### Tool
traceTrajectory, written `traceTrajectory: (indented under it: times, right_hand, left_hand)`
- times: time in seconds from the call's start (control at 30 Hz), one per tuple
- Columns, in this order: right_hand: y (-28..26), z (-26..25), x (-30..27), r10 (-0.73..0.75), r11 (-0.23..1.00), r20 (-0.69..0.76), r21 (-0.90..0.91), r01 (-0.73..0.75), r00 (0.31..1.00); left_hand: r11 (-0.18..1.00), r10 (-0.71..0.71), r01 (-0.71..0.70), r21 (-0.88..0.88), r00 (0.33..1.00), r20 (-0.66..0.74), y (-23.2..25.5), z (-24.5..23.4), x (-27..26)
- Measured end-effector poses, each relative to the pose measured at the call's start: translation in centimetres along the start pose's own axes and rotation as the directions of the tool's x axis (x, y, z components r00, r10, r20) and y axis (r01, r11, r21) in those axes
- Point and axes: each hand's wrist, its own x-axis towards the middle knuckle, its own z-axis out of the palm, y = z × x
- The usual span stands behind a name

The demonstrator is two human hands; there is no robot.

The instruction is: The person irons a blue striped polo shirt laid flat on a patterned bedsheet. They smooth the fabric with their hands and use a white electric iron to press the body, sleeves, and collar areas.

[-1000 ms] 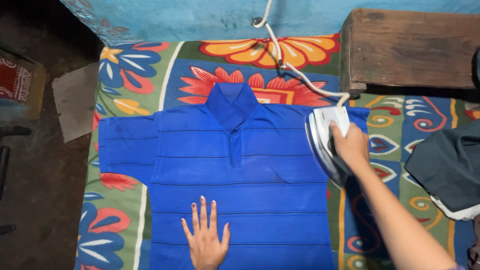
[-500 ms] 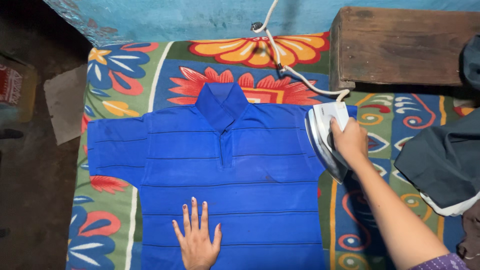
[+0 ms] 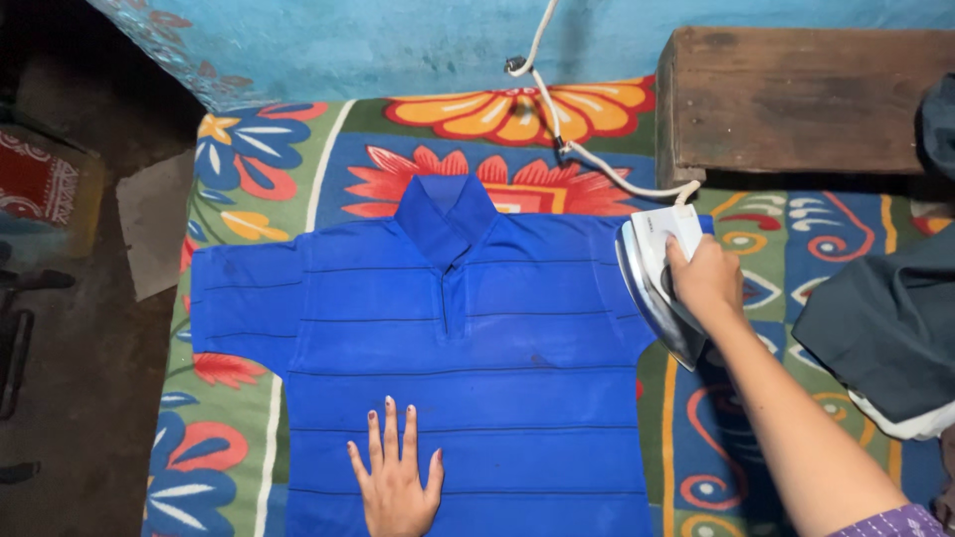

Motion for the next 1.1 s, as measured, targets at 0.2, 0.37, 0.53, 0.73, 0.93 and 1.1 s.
traceTrajectory:
  times: [0.2,0.37,0.53,0.73,0.93,1.1]
  right_hand:
    - [3.6,-1.2,1.4,0.109,0.993,-0.083,-0.042,-0.112,0.991]
    - [4.7,-2.1,2.8,0.094,0.994,-0.075,-0.048,-0.098,0.993]
    - [4.7,-1.5,1.8,0.137,0.990,-0.069,-0.008,-0.138,0.988]
    - [6.2,-0.7,4.4,0.082,0.993,-0.108,-0.079,-0.091,0.991]
    - [8.8,0.3,2.5,0.000,1.000,-0.076,-0.012,-0.001,0.997]
    - [7.4,0.1,1.8,-0.052,0.999,-0.068,-0.010,0.052,0.996]
  left_hand:
    - [0.999,-0.031,0.030,0.011,0.996,0.079,0.0,-0.3,0.0]
    - [0.998,-0.053,0.049,0.038,0.991,0.123,0.1,-0.3,0.2]
    - [0.998,-0.056,0.052,0.032,0.989,0.136,0.2,-0.5,0.5]
    - [0.997,-0.069,0.063,0.041,0.982,0.173,0.3,-0.8,0.4]
    - [0.997,-0.073,0.065,0.046,0.975,0.212,0.1,-0.9,0.5]
    - [0.997,-0.073,0.067,0.036,0.977,0.202,0.1,-1.2,0.5]
